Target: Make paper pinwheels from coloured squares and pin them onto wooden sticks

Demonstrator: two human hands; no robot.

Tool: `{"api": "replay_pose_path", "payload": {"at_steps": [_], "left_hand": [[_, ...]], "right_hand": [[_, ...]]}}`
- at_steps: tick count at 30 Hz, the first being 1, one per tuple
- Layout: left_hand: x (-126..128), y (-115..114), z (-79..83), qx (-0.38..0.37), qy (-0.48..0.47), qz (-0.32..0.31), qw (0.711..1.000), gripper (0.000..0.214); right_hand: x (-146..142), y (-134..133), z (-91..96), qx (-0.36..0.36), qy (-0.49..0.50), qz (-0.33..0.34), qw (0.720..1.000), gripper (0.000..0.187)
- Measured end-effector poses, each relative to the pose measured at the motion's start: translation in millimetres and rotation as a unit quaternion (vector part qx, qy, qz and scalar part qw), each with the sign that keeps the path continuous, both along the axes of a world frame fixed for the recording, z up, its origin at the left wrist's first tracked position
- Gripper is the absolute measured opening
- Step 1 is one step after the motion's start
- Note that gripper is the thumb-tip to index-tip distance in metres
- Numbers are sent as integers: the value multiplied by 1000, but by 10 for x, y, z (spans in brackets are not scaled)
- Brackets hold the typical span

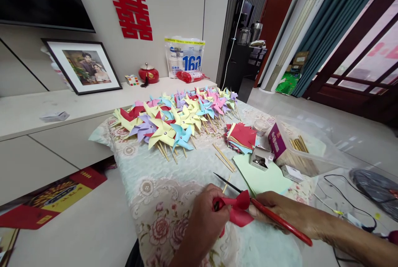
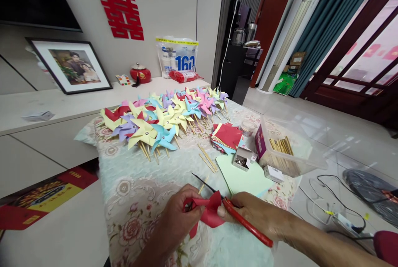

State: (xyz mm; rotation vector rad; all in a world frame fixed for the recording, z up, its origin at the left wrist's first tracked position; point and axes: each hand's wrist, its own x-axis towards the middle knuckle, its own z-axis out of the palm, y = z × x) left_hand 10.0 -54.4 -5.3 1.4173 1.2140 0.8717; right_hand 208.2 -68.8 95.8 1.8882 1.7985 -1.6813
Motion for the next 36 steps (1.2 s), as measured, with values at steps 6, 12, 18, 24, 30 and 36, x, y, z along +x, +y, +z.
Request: {"api": "replay_pose_path", "payload": {"at_steps": [6, 12, 18, 24, 30, 36], "left_hand": [[10, 6, -5, -8, 13, -3, 1000, 12], [17, 5, 15, -23, 25, 1, 999, 11], [22, 27, -3, -18, 15, 5, 1000, 10], [19, 19, 25, -17, 20, 5, 1000, 10], [15, 18, 0, -13, 14, 8, 1000, 11], [-57, 1, -29, -39, -111, 1, 993, 6]], "right_hand": [[31, 18, -94, -18, -13, -27, 999, 49], [45, 32, -153, -28, -7, -22, 999, 45], [87, 13, -221, -6, 11, -10, 1000, 46], [89, 4, -204, -3, 15, -20, 1000, 47], [126, -23, -215, 1, 24, -17, 1000, 44], [162, -59, -283, -24, 38, -49, 998, 39]]}}
